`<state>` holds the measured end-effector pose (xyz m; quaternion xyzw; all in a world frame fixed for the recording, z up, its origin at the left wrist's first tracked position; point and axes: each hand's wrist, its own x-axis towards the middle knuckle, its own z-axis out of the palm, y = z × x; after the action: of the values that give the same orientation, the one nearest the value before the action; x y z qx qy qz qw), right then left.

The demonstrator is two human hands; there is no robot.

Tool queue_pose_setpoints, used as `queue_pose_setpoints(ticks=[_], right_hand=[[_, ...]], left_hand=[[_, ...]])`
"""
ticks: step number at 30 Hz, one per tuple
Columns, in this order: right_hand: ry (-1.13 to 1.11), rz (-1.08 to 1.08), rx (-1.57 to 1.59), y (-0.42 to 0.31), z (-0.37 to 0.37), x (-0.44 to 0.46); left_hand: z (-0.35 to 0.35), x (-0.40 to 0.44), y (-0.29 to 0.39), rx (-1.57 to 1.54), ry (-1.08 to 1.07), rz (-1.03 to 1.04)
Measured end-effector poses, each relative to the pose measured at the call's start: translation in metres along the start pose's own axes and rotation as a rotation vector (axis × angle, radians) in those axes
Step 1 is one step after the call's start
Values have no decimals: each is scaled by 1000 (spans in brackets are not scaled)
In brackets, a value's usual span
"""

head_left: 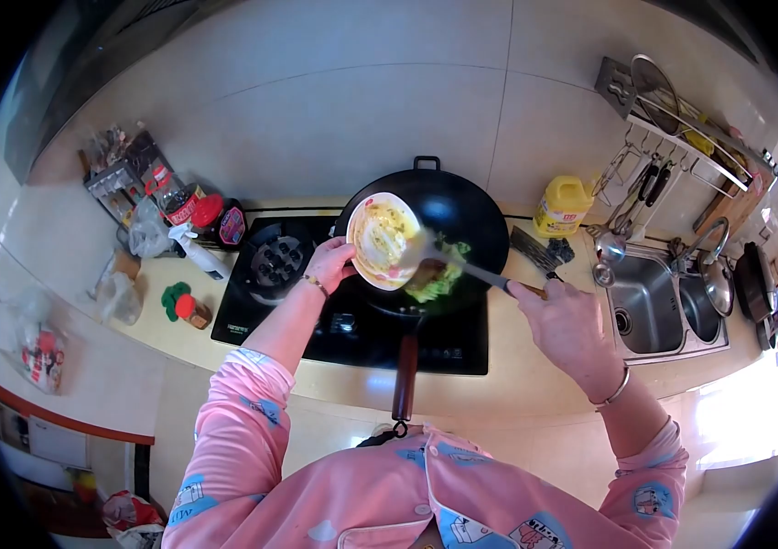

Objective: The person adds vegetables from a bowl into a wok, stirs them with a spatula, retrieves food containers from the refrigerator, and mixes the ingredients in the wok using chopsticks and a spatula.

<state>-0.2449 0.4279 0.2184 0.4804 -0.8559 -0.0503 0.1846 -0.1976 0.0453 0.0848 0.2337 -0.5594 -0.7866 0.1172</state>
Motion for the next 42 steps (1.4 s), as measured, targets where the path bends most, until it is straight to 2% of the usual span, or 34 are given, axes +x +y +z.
queue_pose_setpoints(ticks=[5, 14, 21, 23, 30, 33, 35, 36, 38, 42], right_hand=[[9, -60, -6, -2, 2, -1], [-37, 133, -64, -2, 4, -25], [-53, 223, 188, -37, 32, -30], [-23, 309, 311, -41, 39, -31], [-18, 449, 452, -40, 57, -19], [87, 495, 571, -33, 72, -17], [114, 651, 1108, -25, 80, -16], [113, 649, 1109, -24, 80, -18], [41, 841, 1537, -23, 78, -23], [-75, 915, 1685, -31, 69, -43]], left_hand=[[0, -1, 6, 4, 23, -8], [-12, -16, 6, -77, 66, 56], [8, -30, 8, -288, 41, 185], [8, -34, 6, -280, 33, 178], [7, -52, -6, -304, 30, 153], [3, -58, -15, -299, 4, 147], [-1, -62, -19, -294, 10, 86], [0, -66, -16, -333, 32, 58], [2, -75, -5, -421, 51, 10], [-12, -80, 17, -590, 31, -112]])
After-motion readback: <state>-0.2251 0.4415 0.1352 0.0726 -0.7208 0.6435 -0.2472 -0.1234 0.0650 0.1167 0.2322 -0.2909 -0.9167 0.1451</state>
